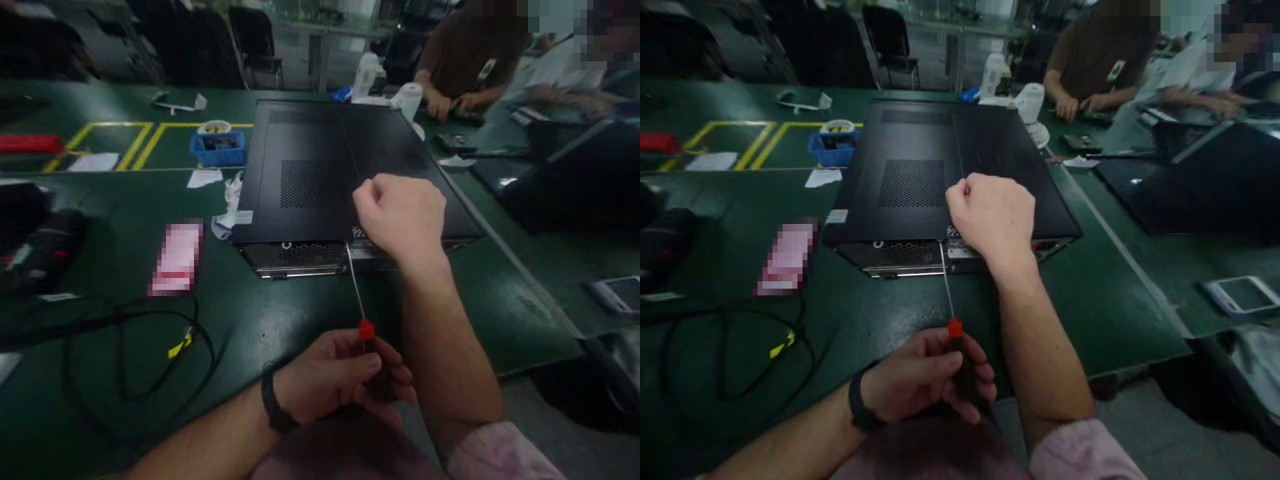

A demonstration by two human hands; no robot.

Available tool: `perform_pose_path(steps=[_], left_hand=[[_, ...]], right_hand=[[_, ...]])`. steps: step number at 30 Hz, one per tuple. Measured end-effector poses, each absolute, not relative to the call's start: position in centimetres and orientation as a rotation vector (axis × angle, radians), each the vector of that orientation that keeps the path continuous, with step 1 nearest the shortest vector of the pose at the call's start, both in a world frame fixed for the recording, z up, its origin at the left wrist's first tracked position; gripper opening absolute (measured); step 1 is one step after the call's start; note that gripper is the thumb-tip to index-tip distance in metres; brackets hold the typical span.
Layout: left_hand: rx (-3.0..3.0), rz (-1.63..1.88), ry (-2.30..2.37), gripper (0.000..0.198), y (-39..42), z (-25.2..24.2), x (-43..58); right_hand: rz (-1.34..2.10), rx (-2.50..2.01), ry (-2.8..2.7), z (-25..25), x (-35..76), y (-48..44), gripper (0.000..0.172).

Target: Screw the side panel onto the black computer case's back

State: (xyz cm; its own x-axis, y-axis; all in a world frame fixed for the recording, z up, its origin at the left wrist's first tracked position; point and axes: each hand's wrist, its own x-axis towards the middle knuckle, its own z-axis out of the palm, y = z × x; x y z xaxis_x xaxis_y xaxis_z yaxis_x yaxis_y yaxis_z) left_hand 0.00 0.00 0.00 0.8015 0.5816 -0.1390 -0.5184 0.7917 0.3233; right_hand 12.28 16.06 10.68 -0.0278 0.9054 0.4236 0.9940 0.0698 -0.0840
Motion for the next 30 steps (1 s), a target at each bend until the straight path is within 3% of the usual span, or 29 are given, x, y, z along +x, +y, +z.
perform_pose_path(steps=[30], left_hand=[[0.320, 0.598, 0.289, 0.034, 0.08, 0.30, -0.14]], right_hand=[[-0.303, -1.894, -1.993, 10.79, 12.21, 16.02, 0.045]])
